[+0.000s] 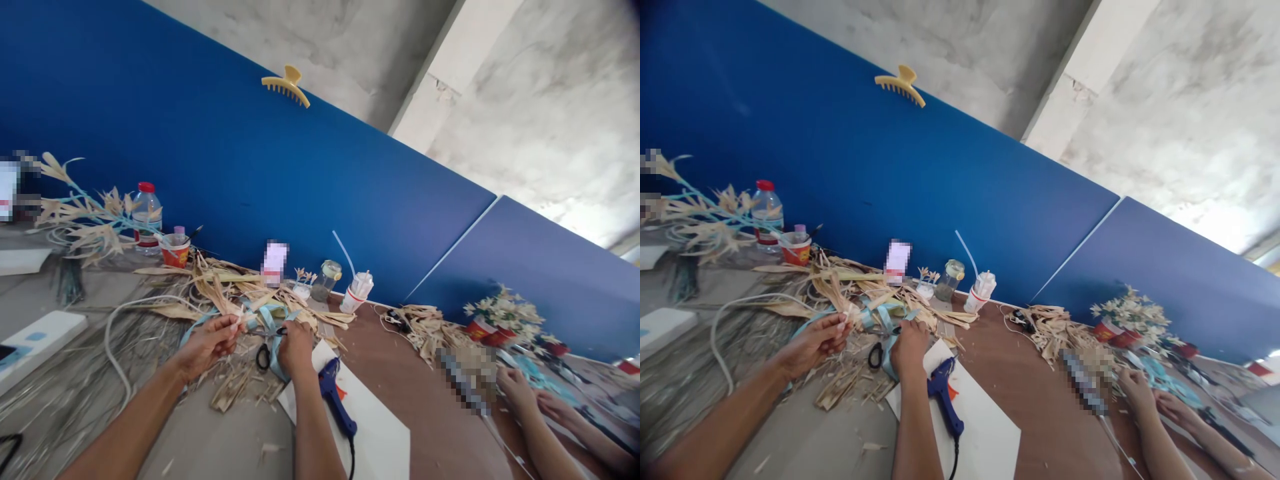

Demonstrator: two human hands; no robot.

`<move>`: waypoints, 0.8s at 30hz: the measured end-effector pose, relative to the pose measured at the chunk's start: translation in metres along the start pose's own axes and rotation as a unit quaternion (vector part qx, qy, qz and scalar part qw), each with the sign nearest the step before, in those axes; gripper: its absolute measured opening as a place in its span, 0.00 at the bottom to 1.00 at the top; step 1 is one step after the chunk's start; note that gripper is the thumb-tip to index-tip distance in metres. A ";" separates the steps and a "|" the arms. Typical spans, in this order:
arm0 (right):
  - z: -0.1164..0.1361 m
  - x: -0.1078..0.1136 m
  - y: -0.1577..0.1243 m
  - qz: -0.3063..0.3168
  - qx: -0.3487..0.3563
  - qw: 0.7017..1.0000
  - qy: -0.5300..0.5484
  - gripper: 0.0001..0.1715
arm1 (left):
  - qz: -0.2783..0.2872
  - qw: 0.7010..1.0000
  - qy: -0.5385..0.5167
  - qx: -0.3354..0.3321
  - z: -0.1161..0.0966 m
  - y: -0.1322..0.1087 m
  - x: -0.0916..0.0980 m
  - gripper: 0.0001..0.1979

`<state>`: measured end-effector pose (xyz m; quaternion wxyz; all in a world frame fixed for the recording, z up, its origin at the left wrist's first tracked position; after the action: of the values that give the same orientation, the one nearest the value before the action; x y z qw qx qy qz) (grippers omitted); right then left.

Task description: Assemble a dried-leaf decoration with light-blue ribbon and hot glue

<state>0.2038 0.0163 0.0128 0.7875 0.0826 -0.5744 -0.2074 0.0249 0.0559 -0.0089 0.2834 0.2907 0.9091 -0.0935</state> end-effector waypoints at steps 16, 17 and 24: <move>-0.014 0.041 0.005 -0.086 -0.041 0.918 0.384 0.10 | 0.003 0.997 -0.075 -0.011 0.000 -0.002 -0.002 0.07; -0.008 0.047 0.004 -0.106 -0.016 0.922 0.372 0.08 | 0.003 0.996 -0.086 -0.013 -0.001 -0.003 -0.003 0.07; 0.036 0.066 -0.012 -0.213 0.115 0.933 0.267 0.09 | 0.003 0.996 -0.091 -0.002 -0.005 -0.008 -0.012 0.09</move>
<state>0.1844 -0.0181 0.0773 0.8343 0.3451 -0.3319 -0.2734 0.0260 0.0459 0.0022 0.3657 0.2836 0.8787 -0.1168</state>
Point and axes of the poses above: each hand's wrist, its own y-axis towards the middle knuckle, its own x-axis out of the back of the hand, z = x × y, the point moved 8 cm from there along y, towards the middle knuckle
